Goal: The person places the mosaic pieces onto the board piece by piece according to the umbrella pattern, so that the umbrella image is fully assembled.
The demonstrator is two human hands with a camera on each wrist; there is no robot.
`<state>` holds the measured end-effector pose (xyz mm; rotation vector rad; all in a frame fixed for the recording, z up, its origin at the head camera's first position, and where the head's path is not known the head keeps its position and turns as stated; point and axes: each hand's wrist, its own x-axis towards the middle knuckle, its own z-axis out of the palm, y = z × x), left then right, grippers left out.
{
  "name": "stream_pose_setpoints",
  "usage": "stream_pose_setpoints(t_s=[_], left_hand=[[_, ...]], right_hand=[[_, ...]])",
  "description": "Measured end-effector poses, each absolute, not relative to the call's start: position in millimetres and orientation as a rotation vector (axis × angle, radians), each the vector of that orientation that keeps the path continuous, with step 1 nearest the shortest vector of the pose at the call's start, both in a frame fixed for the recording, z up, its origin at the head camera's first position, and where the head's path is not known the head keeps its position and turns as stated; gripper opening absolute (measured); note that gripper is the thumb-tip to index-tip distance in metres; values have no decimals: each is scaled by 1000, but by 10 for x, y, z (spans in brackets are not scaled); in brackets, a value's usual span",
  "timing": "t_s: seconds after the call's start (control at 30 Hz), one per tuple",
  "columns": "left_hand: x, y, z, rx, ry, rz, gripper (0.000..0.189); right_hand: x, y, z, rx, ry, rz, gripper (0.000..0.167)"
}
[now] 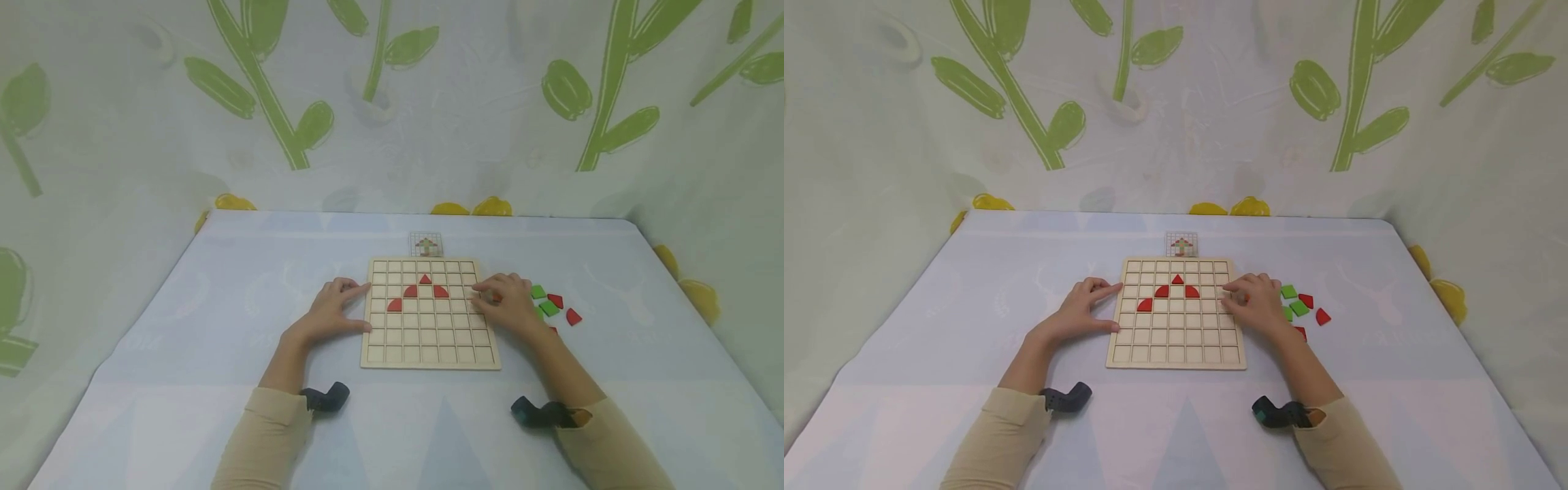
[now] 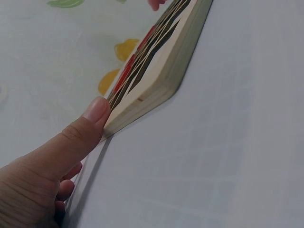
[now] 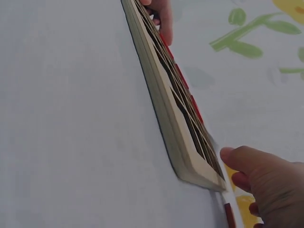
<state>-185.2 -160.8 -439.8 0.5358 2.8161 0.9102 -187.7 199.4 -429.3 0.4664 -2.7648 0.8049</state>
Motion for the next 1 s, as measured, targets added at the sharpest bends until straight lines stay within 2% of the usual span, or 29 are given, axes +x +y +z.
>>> stream_pose_setpoints(t_s=[1.0], left_hand=[[-1861, -1600, -4397, 531, 2818, 895, 89]], right_hand=[[-1504, 2666, -4311, 377, -2755, 689, 25]])
